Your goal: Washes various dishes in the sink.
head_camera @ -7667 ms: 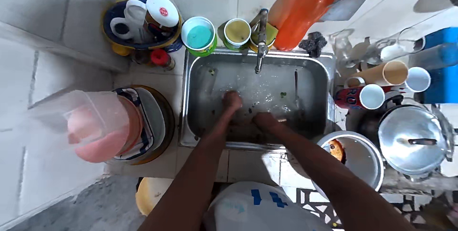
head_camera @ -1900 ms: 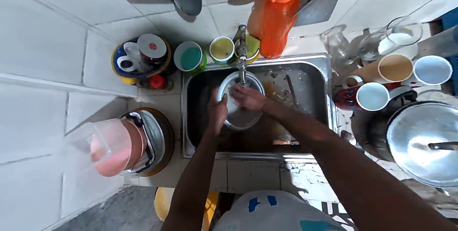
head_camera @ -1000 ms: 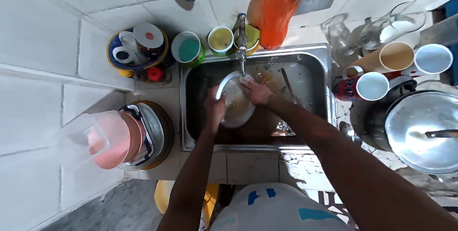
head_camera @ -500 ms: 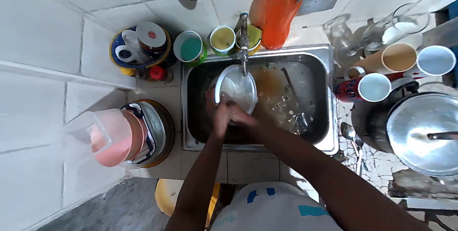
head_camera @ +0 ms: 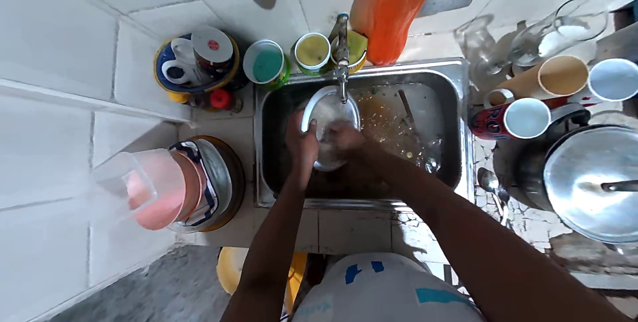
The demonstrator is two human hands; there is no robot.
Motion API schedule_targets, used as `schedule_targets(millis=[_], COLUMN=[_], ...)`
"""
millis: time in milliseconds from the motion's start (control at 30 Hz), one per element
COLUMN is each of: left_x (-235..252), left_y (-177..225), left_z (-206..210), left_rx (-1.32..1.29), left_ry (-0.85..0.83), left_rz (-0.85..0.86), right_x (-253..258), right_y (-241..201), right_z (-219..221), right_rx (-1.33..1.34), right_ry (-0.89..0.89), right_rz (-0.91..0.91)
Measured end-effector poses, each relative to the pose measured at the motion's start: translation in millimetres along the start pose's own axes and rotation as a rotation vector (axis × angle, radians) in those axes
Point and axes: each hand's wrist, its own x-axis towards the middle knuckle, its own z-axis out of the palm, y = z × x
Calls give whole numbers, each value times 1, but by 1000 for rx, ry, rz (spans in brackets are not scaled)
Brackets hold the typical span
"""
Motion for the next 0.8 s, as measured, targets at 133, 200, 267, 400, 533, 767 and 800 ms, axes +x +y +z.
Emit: schedule_targets(millis=[133,200,267,400,533,767,800], left_x=[-17,-20,-22,-12,13,17,-4], left_y=[-9,-18,-24,-18,-19,-22,-27], left_z=[9,13,16,4,-11,-11,-3], left_rx=[-10,-25,-89,-247,-214,-177,-209], left_ry=[1,46,108,104,-23,-105,-33], left_rz=[55,7,-85,-279,-240,-177,-151], right_x=[-2,0,-1,-25,-60,-65,-70], right_y=[-58,-77,-92,-107,-50,7,-16], right_z=[3,-8,-14,-5,-11,-9,-10], right_rx=[659,1004,1203,984,304,-118,-53], right_ry=[-278,-274,-144,138,-23,-98,0], right_rz=[444,536,550,340,-141,-332,-241])
